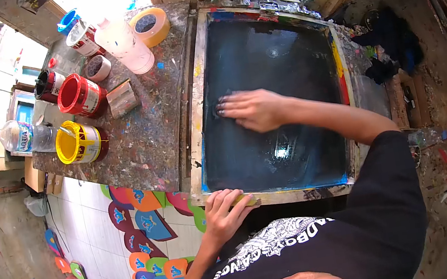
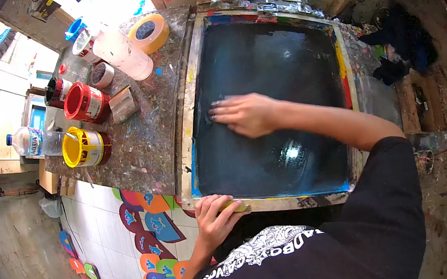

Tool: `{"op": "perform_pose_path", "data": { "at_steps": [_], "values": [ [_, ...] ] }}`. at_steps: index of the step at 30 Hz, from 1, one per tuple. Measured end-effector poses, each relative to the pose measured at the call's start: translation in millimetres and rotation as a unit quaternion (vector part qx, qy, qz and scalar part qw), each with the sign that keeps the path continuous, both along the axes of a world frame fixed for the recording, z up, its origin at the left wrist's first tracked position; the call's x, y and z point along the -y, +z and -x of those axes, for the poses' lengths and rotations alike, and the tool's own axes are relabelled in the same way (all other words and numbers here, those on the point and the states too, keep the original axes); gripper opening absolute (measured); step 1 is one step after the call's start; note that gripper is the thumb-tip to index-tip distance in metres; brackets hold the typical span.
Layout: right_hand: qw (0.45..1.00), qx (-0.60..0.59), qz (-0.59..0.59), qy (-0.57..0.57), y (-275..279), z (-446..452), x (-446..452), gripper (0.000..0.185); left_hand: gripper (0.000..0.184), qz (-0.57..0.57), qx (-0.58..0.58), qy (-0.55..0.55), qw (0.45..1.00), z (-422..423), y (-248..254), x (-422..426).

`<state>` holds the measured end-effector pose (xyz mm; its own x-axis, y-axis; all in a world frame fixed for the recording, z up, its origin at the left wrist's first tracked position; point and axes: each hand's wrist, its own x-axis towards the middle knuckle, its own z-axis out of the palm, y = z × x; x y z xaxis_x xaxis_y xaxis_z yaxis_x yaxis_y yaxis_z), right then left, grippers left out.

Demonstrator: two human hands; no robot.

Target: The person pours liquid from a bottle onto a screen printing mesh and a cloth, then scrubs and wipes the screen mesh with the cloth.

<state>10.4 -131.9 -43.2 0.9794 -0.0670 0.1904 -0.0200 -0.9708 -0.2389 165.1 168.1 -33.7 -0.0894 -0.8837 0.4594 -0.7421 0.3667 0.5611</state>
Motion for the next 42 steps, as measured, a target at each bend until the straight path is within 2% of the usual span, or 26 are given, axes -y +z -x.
{"op": "perform_pose_path", "data": {
  "at_steps": [1, 3, 6, 7, 9, 11, 13, 15, 16, 17, 19, 20, 21, 23, 25, 26, 28, 29, 31, 32, 34, 35, 39, 41, 42],
  "values": [
    [0.996, -0.061, -0.025, -0.053, 4, 3, 16, 0.044, 0.037, 0.002, -0.002, 0.002, 1.0, 1, -2, 0],
    [0.977, -0.054, -0.019, -0.204, -3, 2, 61, 0.049, 0.038, 0.006, -0.005, 0.003, 1.0, 1, -4, 2],
    [0.969, -0.049, -0.049, -0.238, -5, -6, 54, 0.05, 0.038, 0.014, 0.004, 0.002, 1.0, -1, -1, 3],
    [0.975, -0.07, -0.101, -0.187, 1, -3, 28, 0.053, 0.038, 0.015, 0.0, 0.002, 1.0, 1, 3, 2],
    [0.989, -0.097, -0.1, -0.051, 5, -3, -22, 0.054, 0.038, 0.021, -0.002, 0.003, 1.0, 2, 2, 3],
    [0.988, -0.124, -0.088, -0.029, 11, -4, -6, 0.055, 0.038, 0.007, -0.002, 0.007, 1.0, 2, 1, 1],
    [0.98, -0.081, -0.047, -0.176, -2, -9, 49, 0.057, 0.038, 0.014, 0.0, 0.007, 1.0, 2, -3, 3],
    [0.962, 0.005, -0.025, -0.272, -16, -9, 106, 0.055, 0.038, 0.01, 0.003, 0.007, 1.0, 1, 0, -2],
    [0.959, 0.025, 0.002, -0.282, -28, -14, 116, 0.055, 0.038, 0.009, 0.004, 0.006, 1.0, 1, 2, 0],
    [0.955, 0.047, 0.031, -0.29, -38, -19, 123, 0.055, 0.038, 0.012, 0.005, 0.005, 1.0, 1, 3, 2],
    [0.968, -0.06, -0.075, -0.234, 2, -26, 73, 0.057, 0.038, 0.02, 0.004, 0.005, 1.0, 2, 1, 1],
    [0.976, -0.081, -0.071, -0.19, 6, -25, 46, 0.058, 0.038, 0.017, 0.004, 0.008, 1.0, 2, 2, 1],
    [0.983, -0.059, -0.071, -0.156, -10, -18, 28, 0.056, 0.038, 0.011, 0.001, 0.008, 1.0, 2, 4, 1],
    [0.988, -0.044, -0.068, -0.132, -2, -3, 29, 0.055, 0.037, 0.021, -0.005, 0.005, 1.0, 3, 0, 3],
    [0.965, -0.035, -0.062, -0.254, -16, 16, 79, 0.057, 0.036, 0.008, 0.006, 0.001, 1.0, 2, 2, 0],
    [0.935, -0.059, -0.092, -0.337, 6, 24, 97, 0.055, 0.037, 0.005, 0.013, 0.001, 1.0, 1, 2, 0],
    [0.911, 0.031, 0.012, -0.412, -39, 59, 144, 0.056, 0.038, 0.005, 0.015, -0.001, 1.0, 1, 3, -1],
    [0.909, 0.034, 0.014, -0.415, -38, 68, 144, 0.056, 0.038, 0.004, 0.013, 0.002, 1.0, 1, 3, -1],
    [0.86, 0.011, -0.004, -0.51, -33, 84, 132, 0.063, 0.038, 0.006, 0.008, 0.004, 1.0, 2, 1, -1],
    [0.86, 0.009, 0.0, -0.51, -24, 90, 121, 0.063, 0.037, 0.006, 0.001, 0.012, 1.0, 4, 0, -1],
    [0.786, -0.095, -0.048, -0.608, 2, 94, 85, 0.073, 0.037, 0.009, 0.0, 0.012, 1.0, 4, 2, -3],
    [0.789, -0.093, -0.017, -0.608, -15, 103, 76, 0.081, 0.037, 0.014, 0.0, 0.007, 1.0, 3, 2, 0],
    [0.816, -0.16, 0.026, -0.554, -11, 101, 30, 0.089, 0.037, 0.015, -0.008, 0.004, 1.0, 5, 5, 1],
    [0.809, -0.174, 0.018, -0.561, -8, 99, 56, 0.091, 0.037, 0.024, 0.003, 0.014, 1.0, 5, 6, 0],
    [0.81, -0.13, -0.02, -0.571, -10, 100, 80, 0.092, 0.037, 0.02, 0.007, 0.009, 1.0, 4, 8, 0]
  ]
}}
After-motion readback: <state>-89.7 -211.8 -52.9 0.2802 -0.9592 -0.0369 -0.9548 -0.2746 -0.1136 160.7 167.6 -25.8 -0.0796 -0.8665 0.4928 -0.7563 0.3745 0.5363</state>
